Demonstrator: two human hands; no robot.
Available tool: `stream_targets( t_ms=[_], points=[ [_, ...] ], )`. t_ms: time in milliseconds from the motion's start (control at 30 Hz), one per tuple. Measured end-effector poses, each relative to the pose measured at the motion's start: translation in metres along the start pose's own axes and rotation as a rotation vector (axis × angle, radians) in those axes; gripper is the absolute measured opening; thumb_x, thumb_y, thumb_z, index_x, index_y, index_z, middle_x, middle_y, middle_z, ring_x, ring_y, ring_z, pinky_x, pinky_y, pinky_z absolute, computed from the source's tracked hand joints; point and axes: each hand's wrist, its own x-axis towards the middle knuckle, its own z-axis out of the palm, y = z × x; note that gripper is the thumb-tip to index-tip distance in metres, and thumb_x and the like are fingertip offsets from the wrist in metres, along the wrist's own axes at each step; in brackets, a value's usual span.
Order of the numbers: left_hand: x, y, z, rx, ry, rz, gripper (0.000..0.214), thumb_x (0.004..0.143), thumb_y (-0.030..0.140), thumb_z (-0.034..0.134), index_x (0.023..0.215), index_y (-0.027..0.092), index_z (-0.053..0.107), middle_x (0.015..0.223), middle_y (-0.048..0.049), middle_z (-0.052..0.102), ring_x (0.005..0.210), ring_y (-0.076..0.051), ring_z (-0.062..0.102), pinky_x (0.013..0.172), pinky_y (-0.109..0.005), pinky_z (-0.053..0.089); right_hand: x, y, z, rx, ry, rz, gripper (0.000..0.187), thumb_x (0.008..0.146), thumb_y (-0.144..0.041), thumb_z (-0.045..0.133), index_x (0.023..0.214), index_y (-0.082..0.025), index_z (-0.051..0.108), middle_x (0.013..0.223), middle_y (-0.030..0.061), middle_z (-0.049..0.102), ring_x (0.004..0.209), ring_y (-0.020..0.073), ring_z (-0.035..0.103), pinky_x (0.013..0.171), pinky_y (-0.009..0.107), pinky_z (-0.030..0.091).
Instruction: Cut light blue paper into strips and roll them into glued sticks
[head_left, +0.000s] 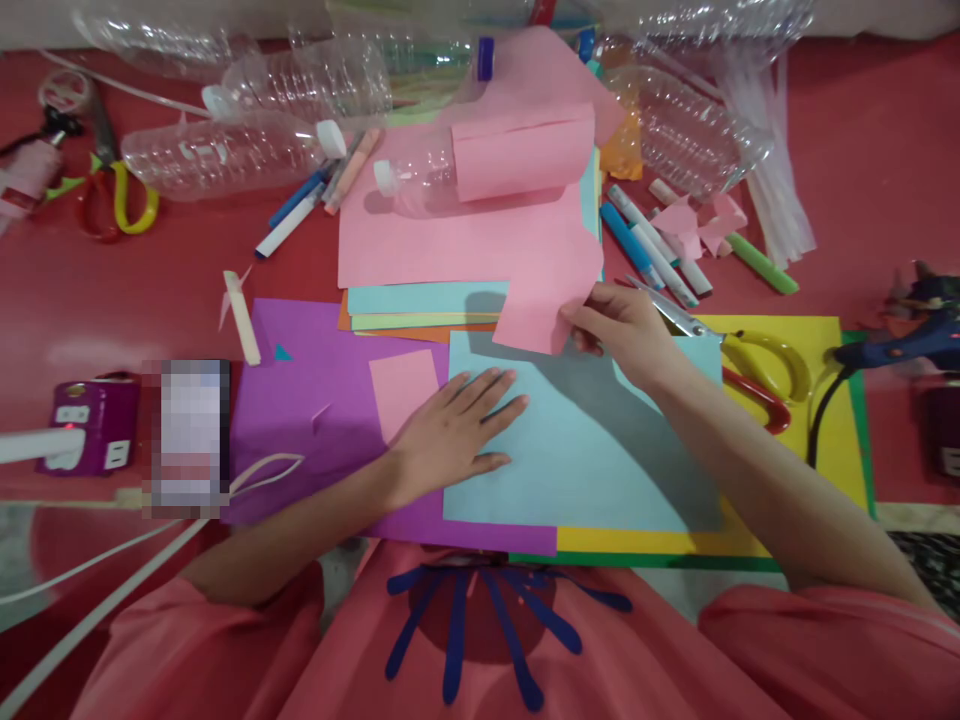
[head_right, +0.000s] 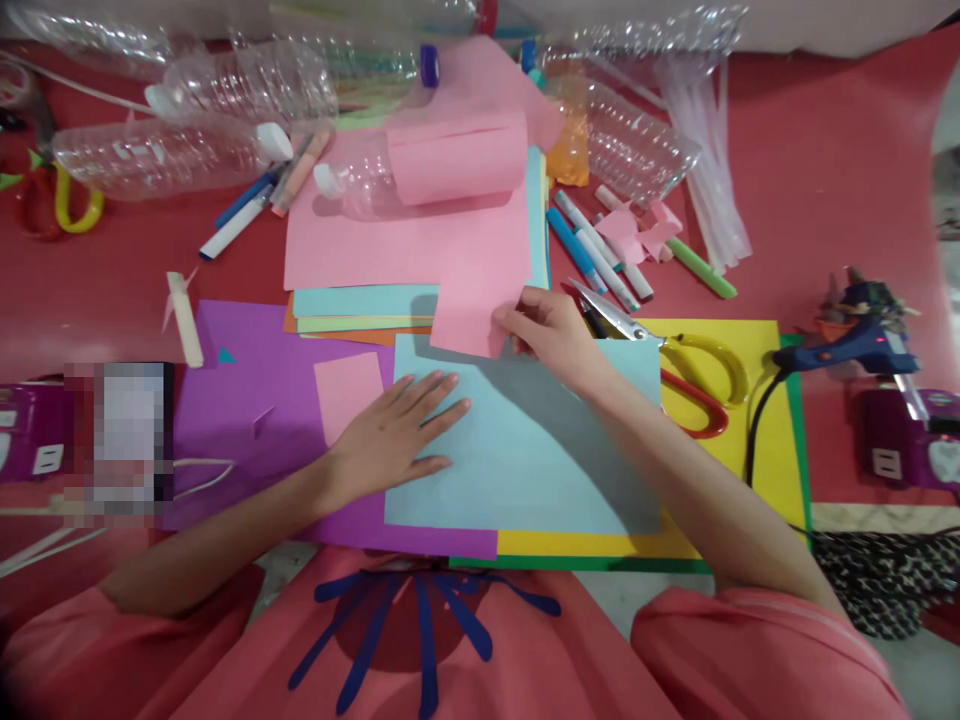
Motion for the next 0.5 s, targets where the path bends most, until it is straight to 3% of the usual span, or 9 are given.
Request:
stream_targets(
  t_ms=[167, 300, 400, 500],
  points=[
    [-0.012, 0.012, 0.011, 0.086, 0.029, 0.006, 0.068, 0.097, 0.057, 0.040, 0.155, 0.023, 0.030, 0.161, -0.0112, 0.033, 0.146, -0.027, 0.037, 0.118, -0.042, 0.030, 0.008, -0.001, 0.009, 0.023, -0.090, 0.040, 0.027, 0.076, -0.040, 0.072, 0.069, -0.018, 0.058, 0.048, -0.0044, 0.054, 0.040, 0.0069, 0.046, 0.039, 0.020, 0.029],
    [-0.008, 0.009, 0.001, 0.087, -0.014, 0.015, 0.058, 0.099, 0.045, 0.043, 0.152, 0.025, 0.035, 0.158, -0.0095, 0.040, 0.144, -0.025, 0.041, 0.114, -0.040, 0.035, 0.016, -0.009, 0.023, -0.050, -0.182, 0.044, 0.032, 0.080, -0.041, 0.072, 0.066, -0.019, 0.053, 0.043, -0.0067, 0.049, 0.037, 0.0057, 0.042, 0.039, 0.020, 0.028],
    [0.001, 0.003, -0.009, 0.064, -0.061, 0.021, 0.048, 0.101, 0.033, 0.040, 0.147, 0.019, 0.043, 0.150, -0.0115, 0.051, 0.140, -0.024, 0.046, 0.110, -0.038, 0.040, 0.023, -0.011, 0.031, -0.123, -0.200, 0.024, 0.037, 0.082, -0.037, 0.070, 0.060, -0.019, 0.047, 0.040, -0.0077, 0.046, 0.037, 0.0051, 0.041, 0.041, 0.021, 0.028],
    [0.008, -0.002, -0.012, 0.029, -0.066, 0.006, 0.049, 0.100, 0.034, 0.043, 0.145, 0.015, 0.045, 0.148, -0.0147, 0.052, 0.137, -0.025, 0.049, 0.111, -0.038, 0.038, 0.029, -0.010, 0.036, -0.177, -0.197, 0.010, 0.037, 0.083, -0.032, 0.069, 0.058, -0.020, 0.045, 0.038, -0.0084, 0.043, 0.036, 0.0047, 0.041, 0.041, 0.021, 0.028]
  ],
)
